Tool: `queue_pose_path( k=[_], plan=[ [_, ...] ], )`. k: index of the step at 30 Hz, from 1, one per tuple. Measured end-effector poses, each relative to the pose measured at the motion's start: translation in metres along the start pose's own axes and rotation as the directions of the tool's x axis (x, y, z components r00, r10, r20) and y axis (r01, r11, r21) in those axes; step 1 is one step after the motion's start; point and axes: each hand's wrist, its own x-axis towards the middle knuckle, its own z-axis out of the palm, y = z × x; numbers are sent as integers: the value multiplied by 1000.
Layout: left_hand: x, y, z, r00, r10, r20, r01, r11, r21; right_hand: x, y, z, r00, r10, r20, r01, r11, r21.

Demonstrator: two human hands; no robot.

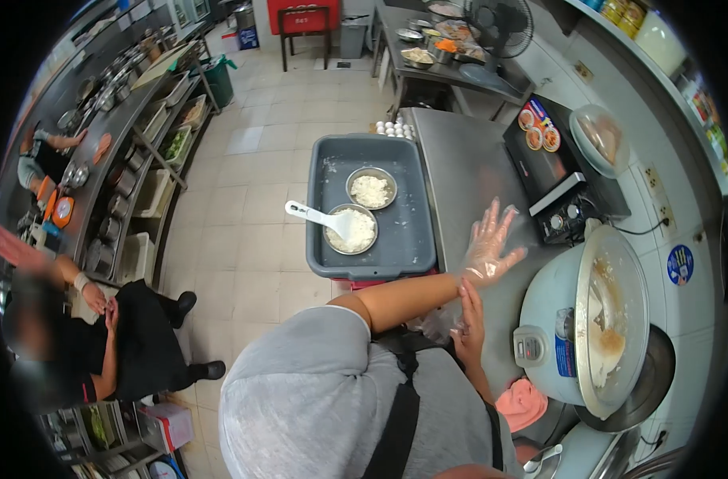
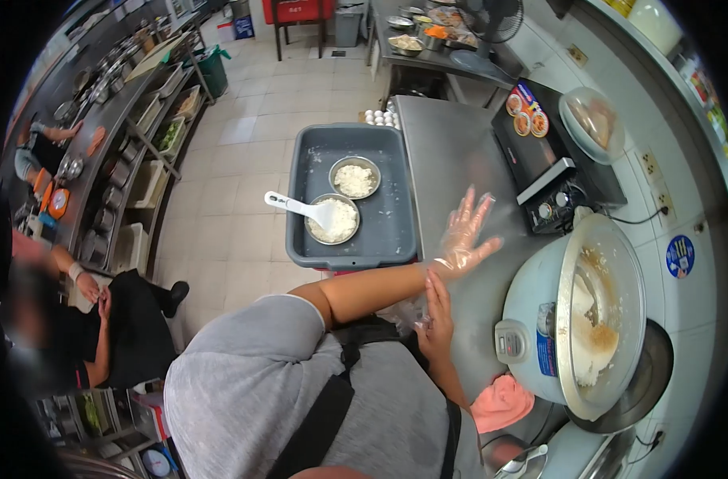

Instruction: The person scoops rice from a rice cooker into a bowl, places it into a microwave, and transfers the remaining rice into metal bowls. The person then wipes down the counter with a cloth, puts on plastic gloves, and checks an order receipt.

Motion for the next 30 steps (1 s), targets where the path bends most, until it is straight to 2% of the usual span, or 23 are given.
queue_pose_path(
  k=[2, 3, 4, 5, 6, 7, 8, 9, 11, 13, 14, 16, 17, 18, 19, 20, 22, 23, 25, 26, 28, 30],
  plan=[
    [5, -12, -4, 998, 57, 27, -55, 996, -67, -2, 0, -1, 998, 34, 51, -41, 991, 128],
    [8, -19, -12, 984, -19, 179, 66, 963, -262, -1, -3, -5, 997, 33, 71, -36, 998, 43],
    [7, -23, -20, 938, -64, 340, 213, 882, -422, -6, -6, -10, 997, 45, 56, -47, 998, 33],
    [0, -17, -34, 933, -53, 357, 212, 880, -424, -12, -10, -18, 973, 227, 41, -230, 962, 149],
    [-6, -3, -55, 893, -5, 449, 280, 788, -547, -16, -10, -24, 917, 396, 44, -393, 880, 265],
    [-10, 8, -67, 845, 54, 532, 362, 674, -644, -16, -7, -31, 914, 405, 24, -397, 881, 259],
    [-15, 13, -69, 832, 66, 551, 372, 670, -642, -15, -3, -38, 899, 434, -64, -370, 828, 421],
    [-21, 16, -68, 780, 94, 618, 351, 753, -557, -13, 0, -43, 869, 471, -149, -314, 759, 570],
    [-34, 23, -62, 647, 132, 751, 264, 885, -383, -1, -6, -57, 874, 451, -179, -274, 763, 586],
    [-43, 28, -59, 484, 140, 864, 110, 969, -219, 7, -11, -73, 876, 430, -220, -226, 768, 600],
    [-43, 29, -62, 450, 151, 880, 108, 969, -222, 9, -12, -83, 879, 397, -265, -175, 785, 595],
    [-33, 33, -70, 658, 76, 749, 327, 867, -376, 13, -16, -96, 866, 373, -333, -125, 806, 579],
    [-29, 39, -79, 638, 83, 766, 331, 868, -370, 15, -18, -101, 824, 412, -390, -93, 776, 624],
    [-25, 52, -92, 723, 42, 690, 227, 929, -294, 16, -22, -105, 776, 451, -440, -55, 744, 666],
    [-21, 64, -103, 800, 18, 600, 127, 972, -198, 18, -28, -111, 775, 470, -422, -73, 730, 679],
    [-17, 71, -110, 782, 20, 623, 130, 972, -194, 19, -27, -116, 757, 484, -440, -73, 731, 679],
    [-13, 79, -117, 863, -12, 504, 41, 998, -47, 19, -21, -125, 839, 501, -212, -306, 757, 577],
    [-12, 78, -117, 847, -18, 532, 48, 998, -43, 20, -17, -126, 816, 546, -189, -383, 756, 532],
    [-10, 74, -117, 907, 59, 416, 60, 962, -268, 22, -10, -129, 780, 598, -185, -443, 736, 512],
    [-11, 71, -118, 898, 60, 436, 66, 961, -268, 22, -9, -131, 760, 628, -167, -492, 724, 483],
    [-9, 69, -121, 944, -27, 328, 154, 917, -367, 20, -10, -131, 738, 644, -202, -480, 711, 513],
    [-9, 70, -127, 938, -72, 339, 196, 917, -347, 16, -9, -132, 738, 660, -142, -523, 692, 498]
  ],
)
